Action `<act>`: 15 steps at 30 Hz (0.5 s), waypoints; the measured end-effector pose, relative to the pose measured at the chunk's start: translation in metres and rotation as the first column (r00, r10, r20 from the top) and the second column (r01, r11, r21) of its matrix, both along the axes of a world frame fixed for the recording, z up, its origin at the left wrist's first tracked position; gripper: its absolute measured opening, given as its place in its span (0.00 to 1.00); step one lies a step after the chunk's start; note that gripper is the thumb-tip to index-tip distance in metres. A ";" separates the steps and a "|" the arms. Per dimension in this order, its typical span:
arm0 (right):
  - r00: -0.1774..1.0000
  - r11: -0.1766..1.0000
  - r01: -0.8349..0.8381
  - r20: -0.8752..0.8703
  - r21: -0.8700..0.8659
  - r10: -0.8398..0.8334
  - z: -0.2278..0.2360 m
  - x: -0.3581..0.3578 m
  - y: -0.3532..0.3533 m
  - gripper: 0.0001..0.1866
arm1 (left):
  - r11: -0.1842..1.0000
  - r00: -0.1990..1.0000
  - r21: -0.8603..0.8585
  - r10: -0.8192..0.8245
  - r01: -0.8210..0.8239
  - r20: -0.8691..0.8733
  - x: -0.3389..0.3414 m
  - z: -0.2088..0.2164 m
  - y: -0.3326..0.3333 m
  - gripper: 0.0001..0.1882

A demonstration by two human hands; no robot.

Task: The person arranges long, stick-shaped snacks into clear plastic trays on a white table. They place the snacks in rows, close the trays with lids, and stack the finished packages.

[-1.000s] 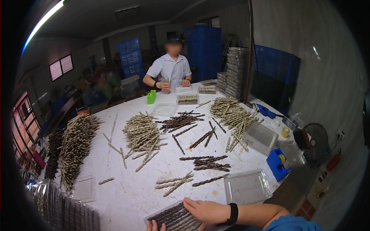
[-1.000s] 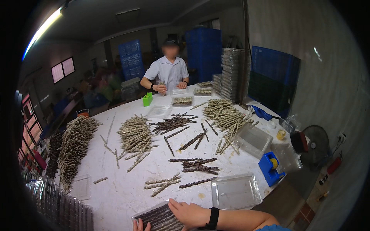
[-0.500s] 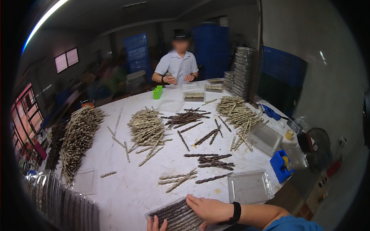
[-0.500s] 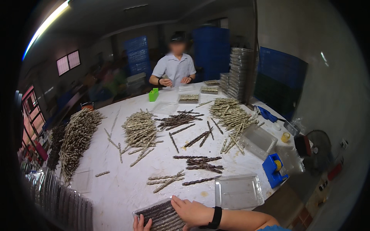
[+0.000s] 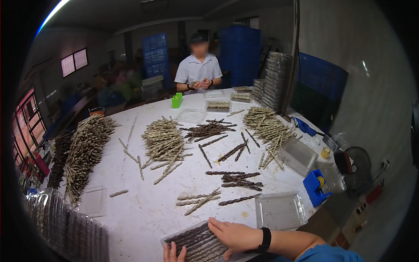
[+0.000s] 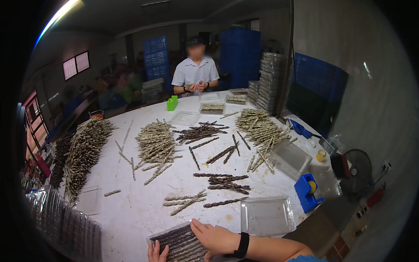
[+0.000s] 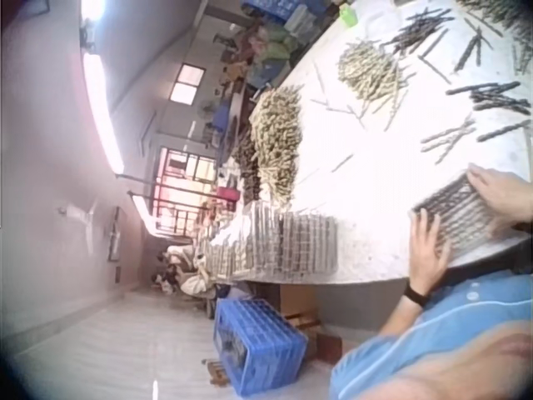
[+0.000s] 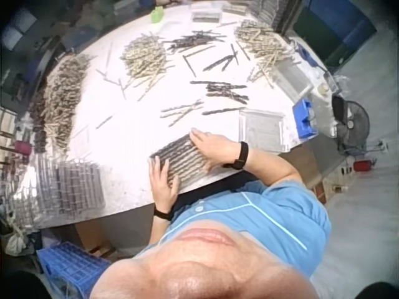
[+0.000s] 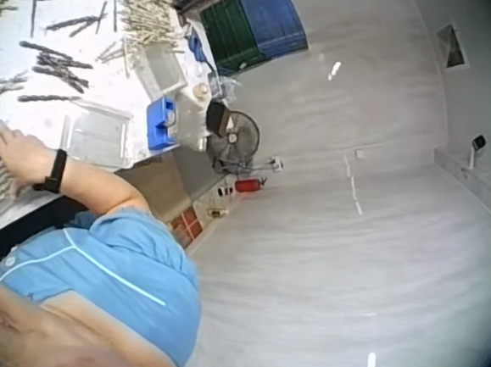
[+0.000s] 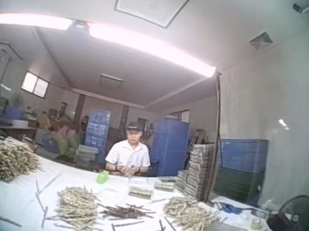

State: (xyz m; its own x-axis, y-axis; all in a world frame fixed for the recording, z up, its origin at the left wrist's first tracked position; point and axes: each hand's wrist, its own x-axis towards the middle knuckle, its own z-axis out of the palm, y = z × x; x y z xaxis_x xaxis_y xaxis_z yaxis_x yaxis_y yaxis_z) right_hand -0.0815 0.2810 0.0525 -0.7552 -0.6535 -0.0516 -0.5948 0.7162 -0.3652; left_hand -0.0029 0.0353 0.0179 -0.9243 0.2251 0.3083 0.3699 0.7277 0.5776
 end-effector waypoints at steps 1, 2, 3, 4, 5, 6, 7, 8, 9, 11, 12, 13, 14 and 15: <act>1.000 1.000 -0.010 -0.005 -0.008 0.009 -0.001 0.000 0.000 0.62 | 1.000 1.000 0.004 -0.006 0.006 0.008 -0.001 0.002 0.002 0.28; 1.000 1.000 -0.019 -0.011 -0.015 0.018 -0.004 -0.001 -0.002 0.62 | 1.000 1.000 -0.008 0.005 -0.005 -0.001 0.000 0.002 0.000 0.28; 1.000 1.000 -0.021 -0.017 -0.017 0.020 -0.004 -0.001 -0.002 0.62 | 1.000 1.000 -0.013 0.010 -0.010 -0.011 0.001 0.000 -0.002 0.27; 0.999 1.000 -0.025 -0.026 -0.003 0.025 -0.002 0.000 -0.002 0.62 | 1.000 1.000 -0.018 0.014 -0.015 -0.020 0.001 0.000 -0.002 0.27; 0.999 1.000 -0.029 -0.035 0.011 0.029 0.001 0.000 -0.003 0.62 | 1.000 1.000 -0.002 0.018 -0.019 -0.018 0.002 0.000 0.000 0.25; 0.998 0.999 -0.047 -0.041 0.018 0.047 0.002 0.000 -0.004 0.62 | 1.000 1.000 0.001 0.007 -0.007 -0.007 0.001 0.000 -0.002 0.24; 0.999 0.999 -0.039 -0.037 0.023 0.040 0.003 0.001 -0.003 0.62 | 1.000 1.000 0.004 -0.003 0.003 0.005 0.001 -0.001 -0.003 0.24; 0.999 0.999 -0.032 -0.033 0.030 0.033 0.005 0.001 -0.002 0.62 | 1.000 1.000 0.013 -0.013 0.012 0.020 0.000 -0.001 -0.002 0.23; 0.999 0.999 -0.030 -0.028 0.031 0.031 0.005 0.001 -0.002 0.62 | 1.000 0.999 0.018 -0.016 0.016 0.036 0.001 0.000 -0.003 0.23; 0.999 0.999 -0.030 -0.013 0.020 0.030 0.004 0.000 -0.004 0.62 | 1.000 0.998 0.018 -0.021 0.020 0.058 0.002 -0.001 -0.004 0.23; 1.000 1.000 -0.025 -0.007 0.019 0.025 0.003 0.000 -0.004 0.62 | 0.999 0.998 0.017 -0.028 0.027 0.063 0.001 -0.002 -0.006 0.24; 0.999 1.000 -0.027 -0.020 0.009 0.027 0.002 0.000 -0.003 0.62 | 0.999 0.997 0.016 -0.034 0.033 0.067 0.000 -0.003 -0.007 0.24; 0.999 1.000 -0.030 -0.032 0.000 0.030 0.001 0.001 -0.003 0.62 | 0.999 0.997 0.011 -0.041 0.040 0.065 0.000 -0.003 -0.007 0.24; 0.998 0.999 -0.034 -0.049 -0.009 0.033 0.002 0.001 -0.002 0.62 | 0.999 0.997 0.007 -0.047 0.046 0.059 -0.001 -0.003 -0.008 0.25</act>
